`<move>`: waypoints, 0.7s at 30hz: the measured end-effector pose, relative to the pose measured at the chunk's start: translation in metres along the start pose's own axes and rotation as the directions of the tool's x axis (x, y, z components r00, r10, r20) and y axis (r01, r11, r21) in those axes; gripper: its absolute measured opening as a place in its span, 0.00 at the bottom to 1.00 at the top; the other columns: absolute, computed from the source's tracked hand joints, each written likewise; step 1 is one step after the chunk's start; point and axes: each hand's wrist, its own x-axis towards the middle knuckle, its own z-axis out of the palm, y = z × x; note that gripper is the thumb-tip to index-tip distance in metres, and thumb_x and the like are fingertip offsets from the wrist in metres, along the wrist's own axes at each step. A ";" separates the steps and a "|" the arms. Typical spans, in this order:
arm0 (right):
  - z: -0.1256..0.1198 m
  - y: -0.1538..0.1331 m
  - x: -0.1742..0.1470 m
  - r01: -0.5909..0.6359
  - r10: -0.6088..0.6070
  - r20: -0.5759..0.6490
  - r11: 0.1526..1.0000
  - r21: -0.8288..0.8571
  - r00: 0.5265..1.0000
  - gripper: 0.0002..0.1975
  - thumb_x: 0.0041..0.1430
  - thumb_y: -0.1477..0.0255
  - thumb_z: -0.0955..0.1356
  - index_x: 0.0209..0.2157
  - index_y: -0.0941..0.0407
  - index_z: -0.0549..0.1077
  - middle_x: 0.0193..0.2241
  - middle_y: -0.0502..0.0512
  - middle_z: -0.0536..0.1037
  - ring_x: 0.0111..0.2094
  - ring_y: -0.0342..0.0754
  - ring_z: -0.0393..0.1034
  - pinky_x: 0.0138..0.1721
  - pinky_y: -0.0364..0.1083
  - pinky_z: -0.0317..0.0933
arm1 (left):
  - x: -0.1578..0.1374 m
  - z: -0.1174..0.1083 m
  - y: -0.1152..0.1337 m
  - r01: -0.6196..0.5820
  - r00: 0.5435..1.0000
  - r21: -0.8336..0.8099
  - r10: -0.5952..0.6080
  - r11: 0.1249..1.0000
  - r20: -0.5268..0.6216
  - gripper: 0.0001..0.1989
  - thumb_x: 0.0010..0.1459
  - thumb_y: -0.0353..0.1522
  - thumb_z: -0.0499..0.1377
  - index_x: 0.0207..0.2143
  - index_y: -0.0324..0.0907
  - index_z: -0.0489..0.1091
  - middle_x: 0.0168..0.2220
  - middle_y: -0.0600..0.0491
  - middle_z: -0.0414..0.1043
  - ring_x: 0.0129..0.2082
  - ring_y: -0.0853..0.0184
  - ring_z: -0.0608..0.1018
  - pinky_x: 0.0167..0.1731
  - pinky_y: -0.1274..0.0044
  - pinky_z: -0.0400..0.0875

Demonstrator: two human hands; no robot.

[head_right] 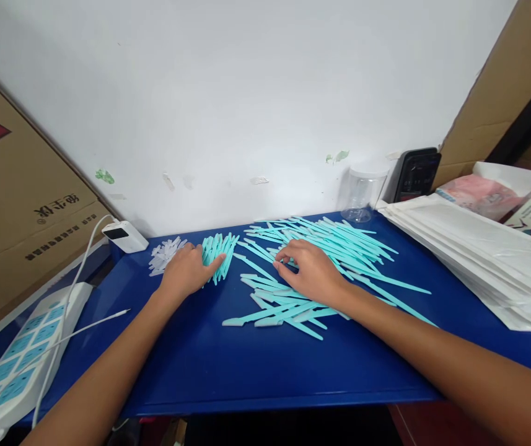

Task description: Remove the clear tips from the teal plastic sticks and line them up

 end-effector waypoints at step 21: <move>0.020 -0.035 0.075 -0.126 0.342 0.381 0.863 -0.490 0.859 0.08 0.63 0.73 0.68 0.36 0.61 0.79 0.38 0.72 0.83 0.39 0.63 0.79 0.33 0.50 0.64 | -0.014 0.004 0.015 -0.053 0.999 -0.073 0.053 0.996 -0.009 0.41 0.64 0.58 0.52 0.61 0.31 0.66 0.53 0.34 0.72 0.52 0.45 0.77 0.46 0.66 0.70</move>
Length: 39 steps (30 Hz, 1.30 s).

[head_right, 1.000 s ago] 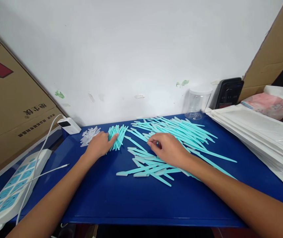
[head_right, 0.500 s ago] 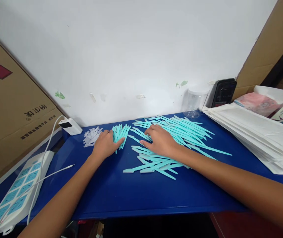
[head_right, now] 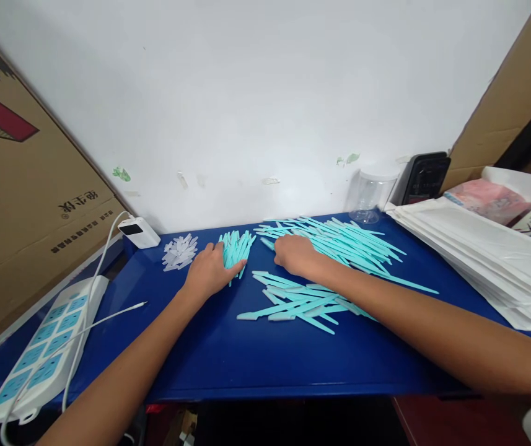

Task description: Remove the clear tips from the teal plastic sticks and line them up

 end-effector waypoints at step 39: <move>0.016 0.018 -0.074 0.438 -0.413 -0.216 0.579 0.688 0.885 0.23 0.75 0.54 0.59 0.29 0.53 0.60 0.22 0.44 0.59 0.23 0.43 0.53 0.27 0.45 0.49 | -0.028 -0.008 0.023 -0.514 0.857 -0.673 0.292 0.532 -0.424 0.23 0.74 0.38 0.49 0.23 0.42 0.52 0.21 0.59 0.47 0.21 0.73 0.53 0.24 0.75 0.49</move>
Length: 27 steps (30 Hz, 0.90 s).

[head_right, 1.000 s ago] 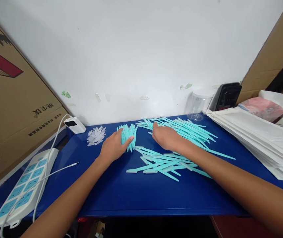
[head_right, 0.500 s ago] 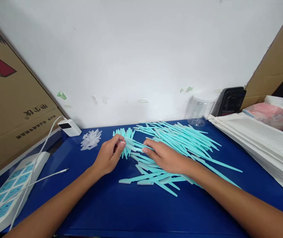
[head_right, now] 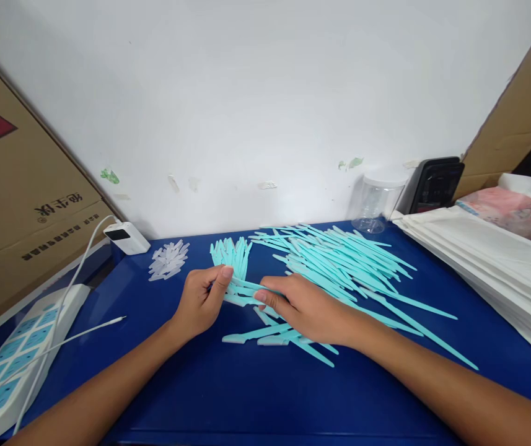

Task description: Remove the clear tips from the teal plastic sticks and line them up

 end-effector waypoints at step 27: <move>-0.022 0.027 0.006 -0.105 0.079 -0.312 0.992 -0.066 0.947 0.25 0.74 0.51 0.57 0.28 0.52 0.65 0.23 0.50 0.69 0.26 0.48 0.65 0.36 0.48 0.64 | 0.030 -0.096 -0.086 0.388 0.847 0.886 -0.476 0.252 -0.236 0.30 0.70 0.46 0.42 0.43 0.38 0.81 0.41 0.35 0.80 0.41 0.46 0.80 0.38 0.65 0.68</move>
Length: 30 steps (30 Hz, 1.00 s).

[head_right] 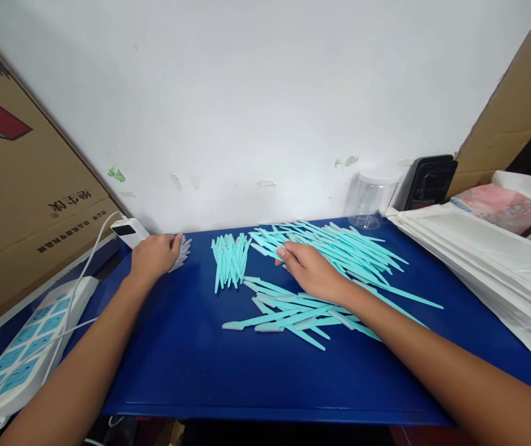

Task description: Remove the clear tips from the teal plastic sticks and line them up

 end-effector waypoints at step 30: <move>0.014 -0.022 -0.009 0.054 -0.050 0.056 0.996 -0.069 0.997 0.21 0.76 0.58 0.59 0.28 0.53 0.58 0.22 0.44 0.58 0.23 0.44 0.50 0.27 0.46 0.47 | -0.081 -0.023 0.093 -0.050 0.883 -0.996 0.469 0.072 -0.010 0.21 0.70 0.45 0.56 0.28 0.41 0.67 0.19 0.60 0.57 0.19 0.74 0.60 0.21 0.79 0.53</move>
